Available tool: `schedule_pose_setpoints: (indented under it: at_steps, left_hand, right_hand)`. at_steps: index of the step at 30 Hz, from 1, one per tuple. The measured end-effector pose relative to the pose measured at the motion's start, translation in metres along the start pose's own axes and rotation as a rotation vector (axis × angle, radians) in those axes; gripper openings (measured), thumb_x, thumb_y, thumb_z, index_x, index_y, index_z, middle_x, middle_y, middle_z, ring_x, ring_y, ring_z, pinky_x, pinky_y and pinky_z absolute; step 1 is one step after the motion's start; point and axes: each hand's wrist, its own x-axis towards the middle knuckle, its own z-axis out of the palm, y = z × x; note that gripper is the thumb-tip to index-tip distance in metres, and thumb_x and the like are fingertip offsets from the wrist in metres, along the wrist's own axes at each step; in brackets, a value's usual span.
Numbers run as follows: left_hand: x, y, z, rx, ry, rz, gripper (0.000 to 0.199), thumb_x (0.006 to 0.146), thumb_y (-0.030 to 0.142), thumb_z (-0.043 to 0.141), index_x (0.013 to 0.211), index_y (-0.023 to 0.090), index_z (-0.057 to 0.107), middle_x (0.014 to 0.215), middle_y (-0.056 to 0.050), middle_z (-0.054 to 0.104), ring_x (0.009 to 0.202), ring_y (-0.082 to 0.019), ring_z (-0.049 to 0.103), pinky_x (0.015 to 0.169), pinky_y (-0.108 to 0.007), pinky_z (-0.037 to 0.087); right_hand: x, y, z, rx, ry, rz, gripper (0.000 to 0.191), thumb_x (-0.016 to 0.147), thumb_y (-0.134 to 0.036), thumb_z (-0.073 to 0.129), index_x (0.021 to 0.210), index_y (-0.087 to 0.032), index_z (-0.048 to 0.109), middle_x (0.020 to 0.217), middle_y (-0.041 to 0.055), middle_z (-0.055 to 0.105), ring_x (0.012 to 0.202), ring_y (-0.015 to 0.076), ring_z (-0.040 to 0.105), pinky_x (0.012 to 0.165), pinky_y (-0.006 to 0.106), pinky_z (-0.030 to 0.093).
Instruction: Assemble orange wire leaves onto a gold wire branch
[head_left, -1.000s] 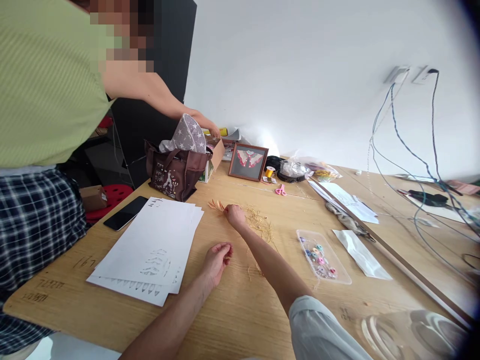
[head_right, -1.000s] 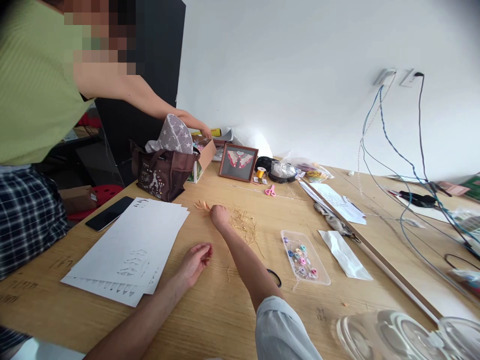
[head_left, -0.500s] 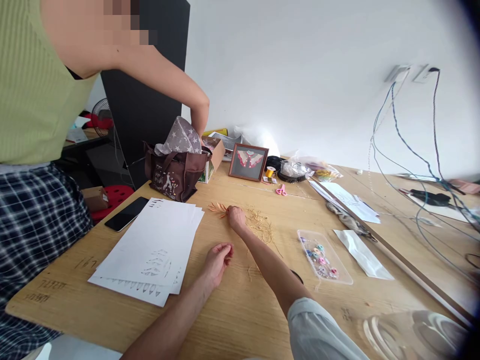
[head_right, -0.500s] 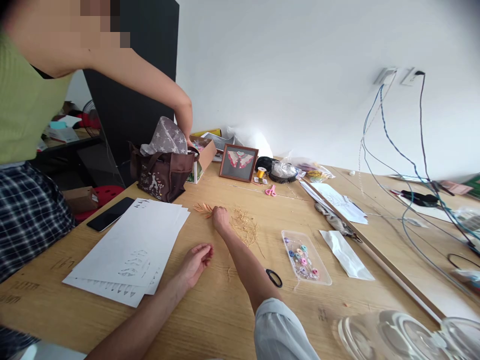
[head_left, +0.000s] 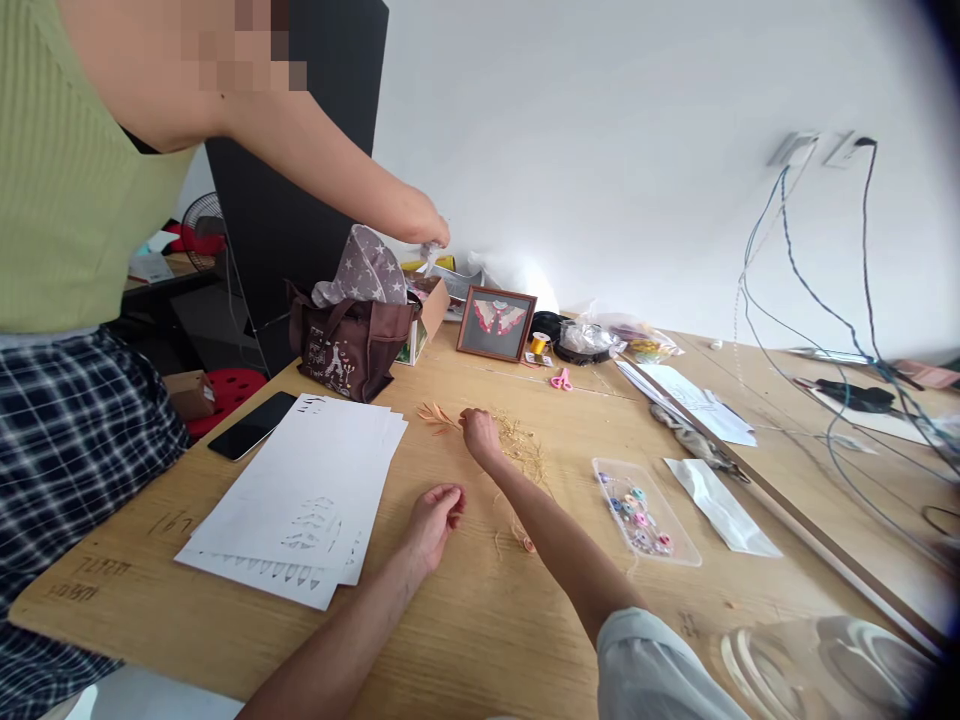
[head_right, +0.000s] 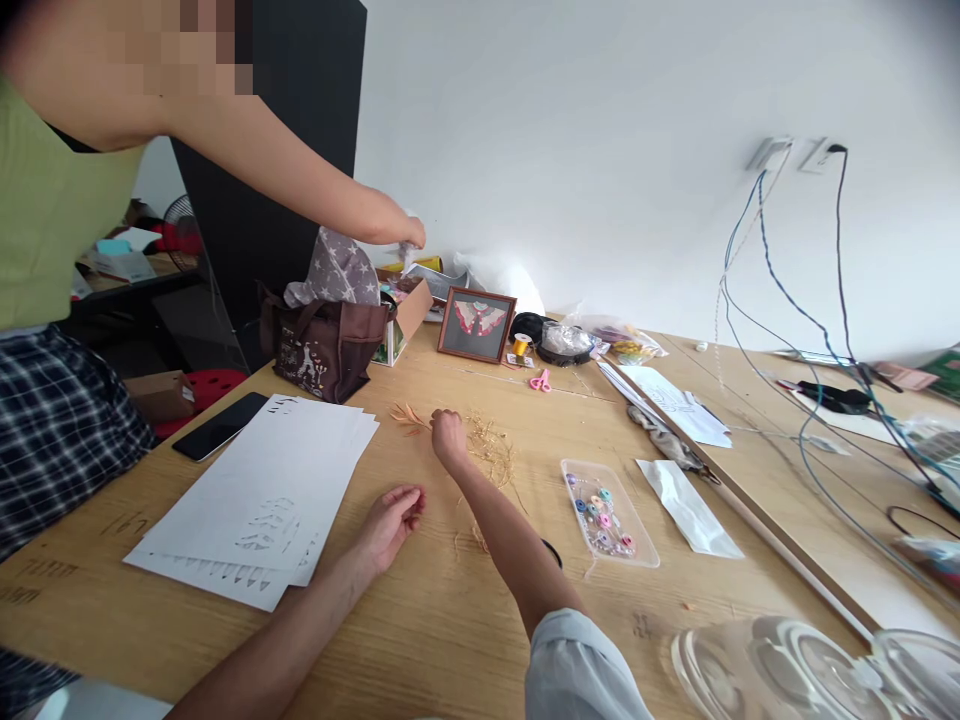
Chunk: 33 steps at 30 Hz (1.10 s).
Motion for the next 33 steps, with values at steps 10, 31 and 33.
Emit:
schedule_pose_setpoints:
  at_steps: [10, 31, 33]
  left_hand:
    - [0.002, -0.001, -0.004, -0.010, -0.020, 0.003, 0.024, 0.056, 0.026, 0.072, 0.073, 0.012, 0.063, 0.067, -0.002, 0.060, 0.059, -0.008, 0.051, 0.051, -0.019, 0.030]
    - [0.000, -0.001, -0.002, 0.023, -0.007, 0.004, 0.025, 0.056, 0.029, 0.071, 0.073, 0.013, 0.062, 0.068, -0.002, 0.059, 0.061, -0.009, 0.050, 0.054, -0.020, 0.031]
    - [0.000, -0.001, -0.001, 0.026, -0.010, 0.002, 0.025, 0.056, 0.029, 0.071, 0.073, 0.013, 0.062, 0.067, -0.002, 0.058, 0.060, -0.009, 0.049, 0.054, -0.021, 0.031]
  right_hand:
    - [0.015, 0.015, -0.017, -0.051, -0.127, -0.217, 0.035, 0.076, -0.001, 0.047, 0.095, -0.021, 0.068, 0.104, 0.0075, 0.064, 0.106, 0.0195, 0.050, 0.086, 0.027, 0.035]
    - [0.032, -0.018, -0.011, 0.134, -0.093, -0.145, 0.032, 0.078, -0.033, 0.058, 0.106, -0.020, 0.062, 0.101, 0.0065, 0.066, 0.089, 0.0164, 0.060, 0.072, 0.021, 0.041]
    - [0.032, -0.023, -0.010, 0.125, -0.081, -0.116, 0.026, 0.080, -0.030, 0.054, 0.100, -0.019, 0.065, 0.096, 0.0084, 0.067, 0.087, 0.0182, 0.061, 0.070, 0.023, 0.042]
